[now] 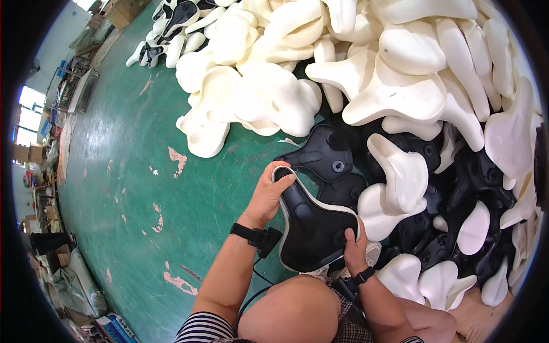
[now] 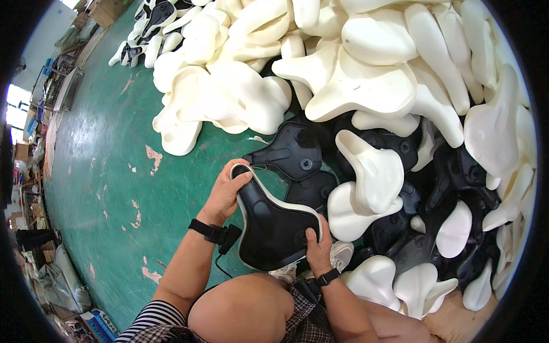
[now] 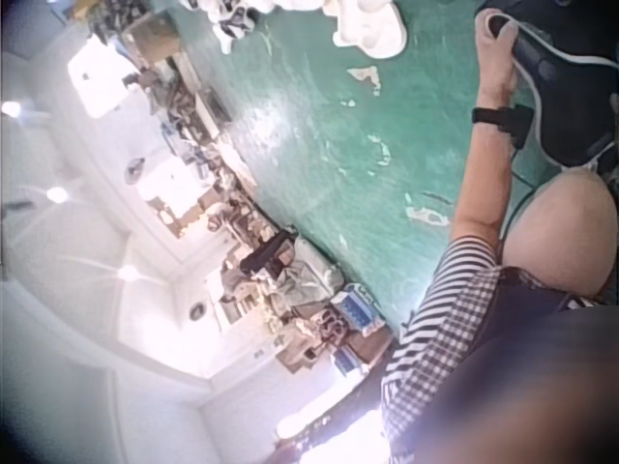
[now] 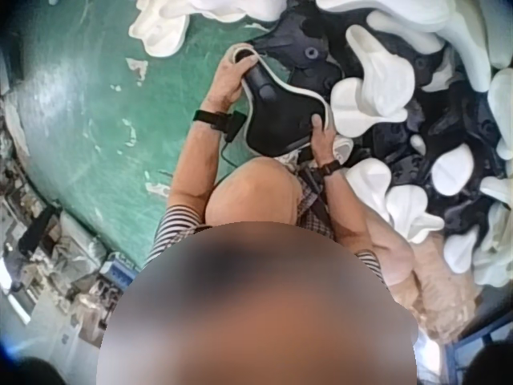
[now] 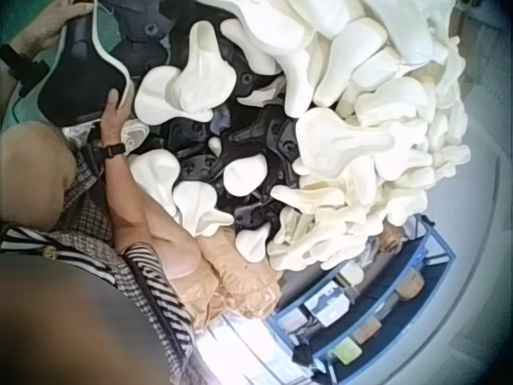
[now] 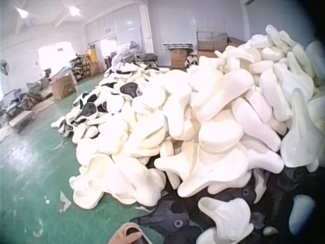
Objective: Sorting and inspecting foam bicycle saddle components in a manufacturing facility.
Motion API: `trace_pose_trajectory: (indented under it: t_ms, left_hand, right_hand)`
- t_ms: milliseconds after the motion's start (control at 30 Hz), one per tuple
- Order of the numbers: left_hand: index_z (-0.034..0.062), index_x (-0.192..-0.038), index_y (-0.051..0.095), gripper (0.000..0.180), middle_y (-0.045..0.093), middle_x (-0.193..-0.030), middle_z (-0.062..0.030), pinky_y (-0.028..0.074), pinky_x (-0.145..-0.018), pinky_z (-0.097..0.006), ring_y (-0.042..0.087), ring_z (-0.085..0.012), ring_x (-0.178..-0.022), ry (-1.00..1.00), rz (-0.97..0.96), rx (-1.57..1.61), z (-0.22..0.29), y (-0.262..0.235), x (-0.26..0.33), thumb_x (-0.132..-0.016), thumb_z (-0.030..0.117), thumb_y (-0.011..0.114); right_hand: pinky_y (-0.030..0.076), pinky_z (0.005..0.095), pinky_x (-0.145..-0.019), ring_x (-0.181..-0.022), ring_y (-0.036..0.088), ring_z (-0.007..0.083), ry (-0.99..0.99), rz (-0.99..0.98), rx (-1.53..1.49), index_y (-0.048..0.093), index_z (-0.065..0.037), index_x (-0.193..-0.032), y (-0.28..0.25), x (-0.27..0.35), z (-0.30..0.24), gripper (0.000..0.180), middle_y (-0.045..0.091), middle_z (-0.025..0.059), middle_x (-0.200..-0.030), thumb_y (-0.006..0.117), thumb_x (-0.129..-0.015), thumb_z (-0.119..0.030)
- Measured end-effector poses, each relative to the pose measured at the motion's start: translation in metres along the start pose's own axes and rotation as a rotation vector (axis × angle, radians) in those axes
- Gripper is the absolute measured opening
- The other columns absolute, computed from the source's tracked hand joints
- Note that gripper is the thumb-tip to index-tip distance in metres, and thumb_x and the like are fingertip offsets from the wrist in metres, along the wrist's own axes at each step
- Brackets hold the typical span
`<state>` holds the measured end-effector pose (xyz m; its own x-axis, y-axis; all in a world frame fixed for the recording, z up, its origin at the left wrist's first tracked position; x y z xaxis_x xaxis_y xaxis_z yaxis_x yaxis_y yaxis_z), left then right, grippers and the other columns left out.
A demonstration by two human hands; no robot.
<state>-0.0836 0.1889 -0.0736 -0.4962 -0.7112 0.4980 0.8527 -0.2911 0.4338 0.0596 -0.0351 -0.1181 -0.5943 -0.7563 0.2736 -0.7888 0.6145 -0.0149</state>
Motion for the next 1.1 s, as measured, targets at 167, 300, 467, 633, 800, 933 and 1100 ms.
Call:
trace_pose_trajectory:
  t_ms: [167, 300, 467, 633, 800, 933, 1100]
  left_hand:
    - [0.0065, -0.11, 0.053, 0.025, 0.054, -0.092, 0.0004, 0.045, -0.071, -0.021, 0.05, -0.0052, -0.082, 0.165, -0.011, -0.322, -0.005, 0.004, -0.002, -0.087, 0.005, 0.061]
    - [0.0045, -0.109, 0.056, 0.024, 0.056, -0.098, -0.0009, 0.044, -0.082, -0.025, 0.051, -0.0103, -0.09, 0.21, -0.026, -0.541, -0.014, -0.022, -0.028, -0.086, 0.009, 0.061]
    - [0.0036, -0.116, 0.056, 0.035, 0.058, -0.106, -0.0054, 0.043, -0.089, -0.029, 0.053, -0.0175, -0.101, -0.136, -0.024, -0.488, -0.043, -0.092, -0.045, -0.083, 0.009, 0.064]
    - [0.0007, -0.123, 0.054, 0.047, 0.058, -0.116, -0.0169, 0.043, -0.094, -0.037, 0.053, -0.0303, -0.111, 0.273, 0.317, -1.225, -0.056, -0.098, -0.057, -0.08, 0.016, 0.068]
    - [0.0025, -0.13, 0.048, 0.057, 0.056, -0.122, -0.0105, 0.044, -0.089, -0.035, 0.054, -0.0223, -0.108, -0.227, -0.204, -0.43, -0.043, 0.024, -0.012, -0.085, 0.033, 0.067]
    - [0.0061, -0.138, 0.032, 0.06, 0.055, -0.117, -0.0098, 0.045, -0.08, -0.026, 0.055, -0.0127, -0.098, -0.139, -0.253, -0.332, -0.049, 0.039, 0.009, -0.088, 0.019, 0.063]
    - [-0.0002, -0.119, 0.048, 0.037, 0.061, -0.098, -0.0073, 0.048, -0.068, -0.026, 0.057, -0.0111, -0.079, -0.03, -0.073, -0.706, -0.05, -0.058, 0.009, -0.084, 0.008, 0.06]
  right_hand:
    - [0.041, 0.0301, -0.094, -0.105, 0.054, 0.0193, -0.002, 0.024, 0.034, 0.046, 0.002, -0.13, -0.004, 0.005, 0.012, 0.055, 0.058, 0.0117, -0.117, 0.06, -0.092, -0.034]
    - [0.046, 0.0316, -0.083, -0.093, 0.058, 0.0206, 0.042, -0.155, 0.244, 0.052, -0.001, -0.122, 0.003, 0.0, 0.009, 0.042, 0.06, 0.0126, -0.109, 0.062, -0.091, -0.027]
    - [0.038, 0.0471, -0.092, -0.105, 0.048, 0.0392, -0.569, 0.274, 0.934, 0.05, 0.002, -0.119, -0.04, -0.05, -0.099, 0.053, 0.052, 0.0211, -0.111, 0.073, -0.073, -0.014]
    - [0.047, 0.0461, -0.077, -0.086, 0.057, 0.0352, 0.083, 0.089, 1.262, 0.063, -0.002, -0.084, -0.101, -0.105, -0.069, 0.021, 0.062, 0.0167, -0.087, 0.067, -0.075, -0.021]
    - [0.046, 0.0442, -0.062, -0.072, 0.057, 0.0336, -0.455, -0.007, 1.094, 0.057, -0.005, -0.069, -0.023, -0.065, -0.09, 0.014, 0.057, 0.0139, -0.071, 0.065, -0.074, -0.015]
    - [0.045, 0.0412, -0.058, -0.067, 0.056, 0.0318, -0.636, -0.219, 0.809, 0.056, -0.005, -0.069, 0.069, -0.029, -0.103, 0.012, 0.057, 0.0124, -0.07, 0.065, -0.075, -0.01]
    - [0.043, 0.0401, -0.065, -0.071, 0.053, 0.0301, -0.604, 0.001, 0.58, 0.054, -0.002, -0.075, 0.049, -0.091, -0.094, 0.012, 0.054, 0.0119, -0.073, 0.064, -0.078, -0.007]
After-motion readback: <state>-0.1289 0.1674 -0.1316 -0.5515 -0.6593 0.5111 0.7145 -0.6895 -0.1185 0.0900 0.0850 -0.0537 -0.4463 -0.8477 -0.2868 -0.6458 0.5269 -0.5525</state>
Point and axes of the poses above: each hand's wrist, its own x-axis away from the middle knuckle, its own y-axis out of the palm, z = x × y, the point moved 5 cm from there along -x, towards the middle knuckle
